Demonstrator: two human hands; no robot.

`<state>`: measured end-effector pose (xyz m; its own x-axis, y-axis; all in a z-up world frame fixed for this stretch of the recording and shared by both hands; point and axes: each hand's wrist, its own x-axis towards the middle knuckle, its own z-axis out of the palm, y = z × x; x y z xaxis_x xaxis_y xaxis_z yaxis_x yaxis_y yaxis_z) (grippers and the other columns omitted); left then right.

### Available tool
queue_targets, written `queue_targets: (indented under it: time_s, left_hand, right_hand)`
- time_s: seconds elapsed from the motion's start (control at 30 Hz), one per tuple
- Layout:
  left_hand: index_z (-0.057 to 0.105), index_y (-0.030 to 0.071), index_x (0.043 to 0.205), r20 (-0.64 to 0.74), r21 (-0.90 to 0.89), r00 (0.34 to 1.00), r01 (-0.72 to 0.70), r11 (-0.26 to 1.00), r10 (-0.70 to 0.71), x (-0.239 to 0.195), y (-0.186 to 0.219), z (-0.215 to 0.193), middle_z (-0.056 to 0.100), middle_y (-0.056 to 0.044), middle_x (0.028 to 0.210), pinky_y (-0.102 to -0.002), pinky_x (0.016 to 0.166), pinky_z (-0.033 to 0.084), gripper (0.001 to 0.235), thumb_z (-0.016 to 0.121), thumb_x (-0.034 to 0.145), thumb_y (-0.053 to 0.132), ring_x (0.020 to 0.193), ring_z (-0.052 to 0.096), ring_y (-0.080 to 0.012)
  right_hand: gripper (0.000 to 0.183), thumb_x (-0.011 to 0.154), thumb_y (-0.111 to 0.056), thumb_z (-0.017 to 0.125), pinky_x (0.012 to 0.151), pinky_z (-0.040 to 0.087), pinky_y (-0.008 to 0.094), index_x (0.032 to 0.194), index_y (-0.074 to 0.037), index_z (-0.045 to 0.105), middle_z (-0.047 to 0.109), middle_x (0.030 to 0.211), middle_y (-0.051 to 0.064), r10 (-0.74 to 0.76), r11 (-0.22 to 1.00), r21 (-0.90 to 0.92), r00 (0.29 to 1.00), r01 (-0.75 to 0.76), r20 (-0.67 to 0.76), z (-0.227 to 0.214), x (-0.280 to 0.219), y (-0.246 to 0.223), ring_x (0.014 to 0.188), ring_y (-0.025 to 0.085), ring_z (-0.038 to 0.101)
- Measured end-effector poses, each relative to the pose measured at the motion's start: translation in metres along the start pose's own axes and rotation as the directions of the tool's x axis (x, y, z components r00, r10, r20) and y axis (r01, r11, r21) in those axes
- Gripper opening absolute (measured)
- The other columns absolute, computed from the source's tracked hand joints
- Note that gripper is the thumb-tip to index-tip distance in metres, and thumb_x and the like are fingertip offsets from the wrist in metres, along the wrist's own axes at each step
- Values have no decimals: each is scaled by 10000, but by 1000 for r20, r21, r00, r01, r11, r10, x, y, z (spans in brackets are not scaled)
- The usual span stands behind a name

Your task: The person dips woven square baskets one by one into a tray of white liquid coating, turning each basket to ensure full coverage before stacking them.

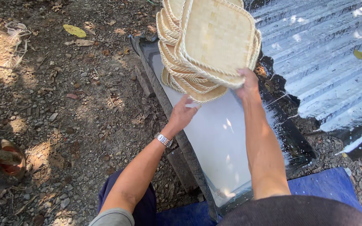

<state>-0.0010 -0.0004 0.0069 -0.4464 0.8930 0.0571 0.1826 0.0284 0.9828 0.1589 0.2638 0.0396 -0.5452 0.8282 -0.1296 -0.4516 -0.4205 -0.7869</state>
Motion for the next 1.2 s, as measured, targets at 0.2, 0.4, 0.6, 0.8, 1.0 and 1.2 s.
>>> queue_targets:
  time_s: [0.2,0.4,0.6,0.8,1.0,1.2]
  left_hand:
    - [88,67,1639,-152,-428,986,-2,904,-70,-6,15,-16,401,-259,1532,-429,904,586,852,508,1003,449,1293,571,-321]
    - [262,-2,1620,-114,-226,988,-127,966,103,-10,-4,2,586,-245,1421,-347,933,566,728,557,1065,365,1108,690,-254]
    - [354,-36,1546,-68,-256,997,-51,965,34,-12,-19,24,638,-203,1317,-273,742,573,702,666,981,240,899,694,-163]
    - [417,-52,1511,-100,-284,995,-50,957,23,-3,-26,28,650,-186,1271,-263,716,571,667,711,974,214,898,677,-140]
    - [431,-56,1493,-100,-257,994,-65,964,40,-2,-22,19,672,-151,1234,-250,730,585,632,698,984,205,919,695,-121]
    - [490,-52,1458,-66,-265,998,-41,963,24,-1,-16,18,686,-135,1200,-254,698,568,572,690,984,197,910,676,-122]
  right_hand:
    - [733,803,2,642,1059,578,431,1497,108,431,601,1307,222,-148,963,-231,988,135,-40,-54,-116,-42,1161,321,655]
    - [814,788,-1,669,1062,540,395,1559,86,424,601,1411,199,-44,885,-462,999,54,31,-102,-237,-105,1220,286,646]
    - [959,704,46,669,1021,525,373,1599,6,328,580,1438,146,-31,725,-671,965,-158,-261,-163,-275,-90,1239,252,617]
    - [1037,744,-9,670,1035,467,290,1661,-8,185,594,1482,167,-173,372,-891,923,-261,-343,-182,-242,-13,1261,238,604]
    - [1027,754,-147,702,1195,341,403,1629,29,194,478,1540,293,-294,78,-984,939,-163,-179,-166,-237,55,1416,400,473]
    - [1137,765,-324,782,1183,331,488,1642,-3,133,414,1517,363,-254,-37,-909,884,-415,-393,-164,-237,76,1405,519,393]
